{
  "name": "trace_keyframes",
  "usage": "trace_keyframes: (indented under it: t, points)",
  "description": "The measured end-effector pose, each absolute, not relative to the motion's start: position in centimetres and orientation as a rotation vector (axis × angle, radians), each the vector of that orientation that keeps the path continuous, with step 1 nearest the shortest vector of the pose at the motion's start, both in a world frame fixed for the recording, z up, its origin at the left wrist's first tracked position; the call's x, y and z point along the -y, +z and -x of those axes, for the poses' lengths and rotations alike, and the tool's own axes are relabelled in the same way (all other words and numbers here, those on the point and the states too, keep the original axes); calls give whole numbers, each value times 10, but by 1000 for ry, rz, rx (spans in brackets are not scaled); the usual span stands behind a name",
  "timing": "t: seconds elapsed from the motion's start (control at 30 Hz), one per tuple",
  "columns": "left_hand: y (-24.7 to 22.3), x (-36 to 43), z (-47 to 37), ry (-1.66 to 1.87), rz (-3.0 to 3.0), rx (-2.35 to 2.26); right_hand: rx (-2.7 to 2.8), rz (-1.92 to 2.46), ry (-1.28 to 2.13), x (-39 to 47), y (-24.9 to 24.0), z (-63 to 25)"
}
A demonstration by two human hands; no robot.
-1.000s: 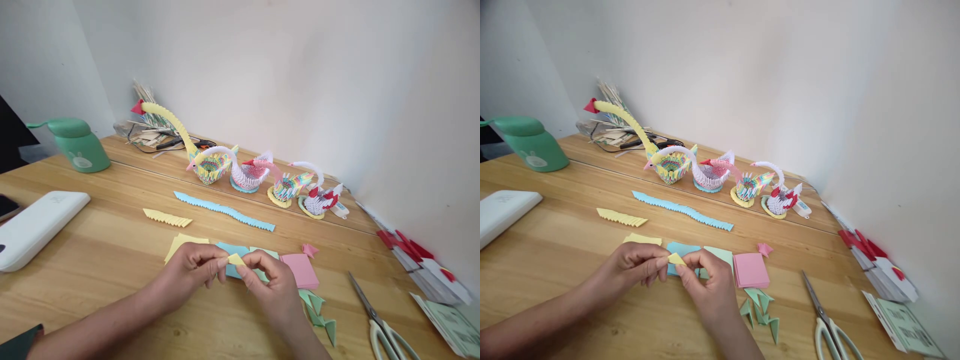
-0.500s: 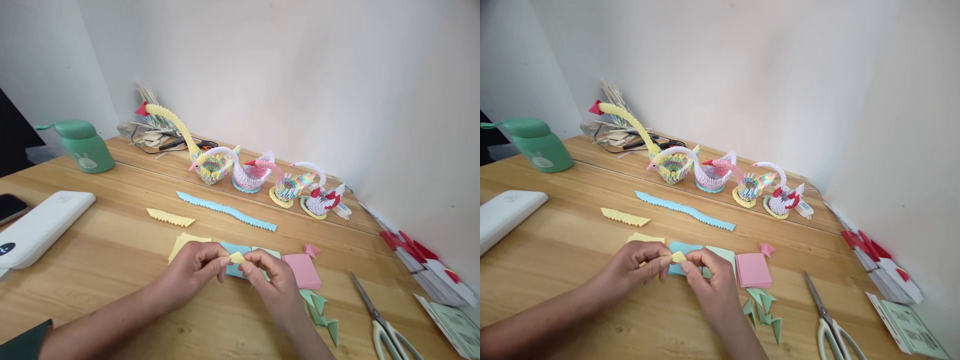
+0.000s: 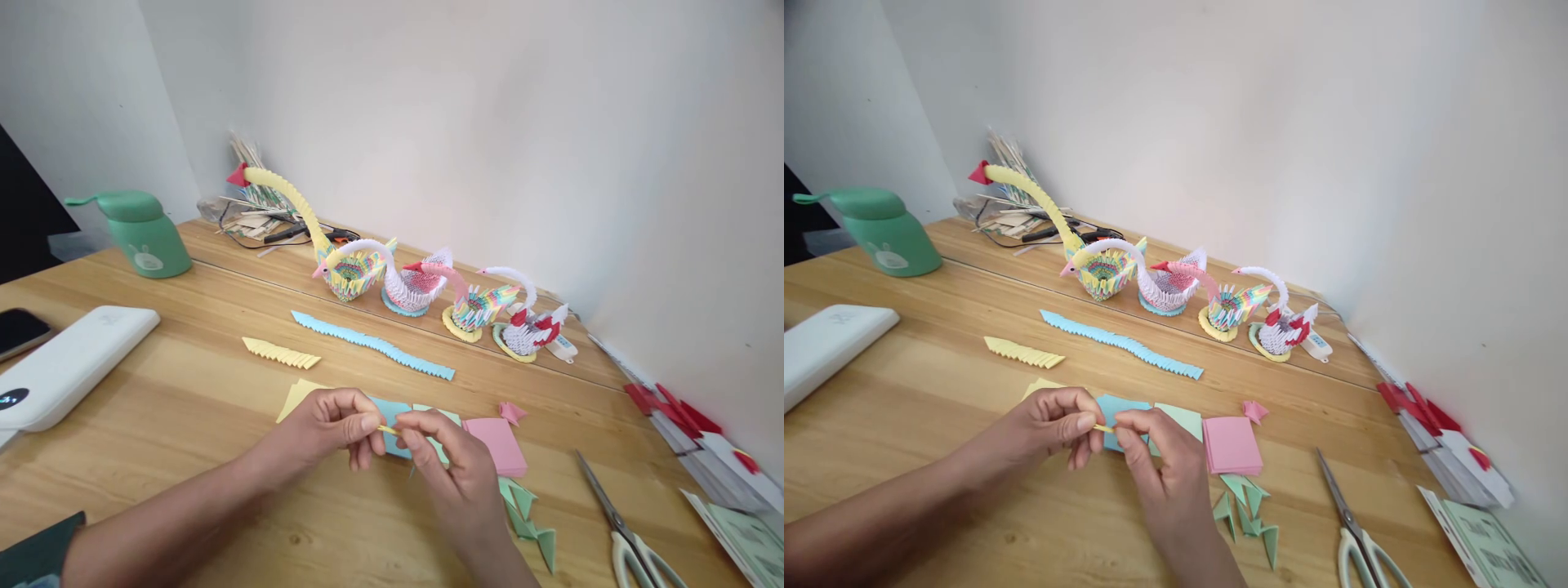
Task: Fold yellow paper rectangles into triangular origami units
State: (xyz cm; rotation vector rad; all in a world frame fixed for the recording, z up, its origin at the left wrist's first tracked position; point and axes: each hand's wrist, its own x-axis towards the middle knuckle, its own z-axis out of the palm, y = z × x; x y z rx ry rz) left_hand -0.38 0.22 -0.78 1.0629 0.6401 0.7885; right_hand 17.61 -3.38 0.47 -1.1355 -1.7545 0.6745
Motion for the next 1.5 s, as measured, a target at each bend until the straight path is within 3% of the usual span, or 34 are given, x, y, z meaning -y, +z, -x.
trace_keyframes:
  t: [0.43,0.8,1.03,1.5]
  points:
    - [-10,-3,5,800,-1019,-610,1948,1079,609,32,9,-180]
    - [-9,-2,4,758,-1024,-639,2125,963,163,29,-1,-185]
    - [-7,-2,2,752,-993,-660,2061,1062,314,33,4,-180]
    - [-11,-1,2,779,-929,-599,2063,992,272,31,6,-184]
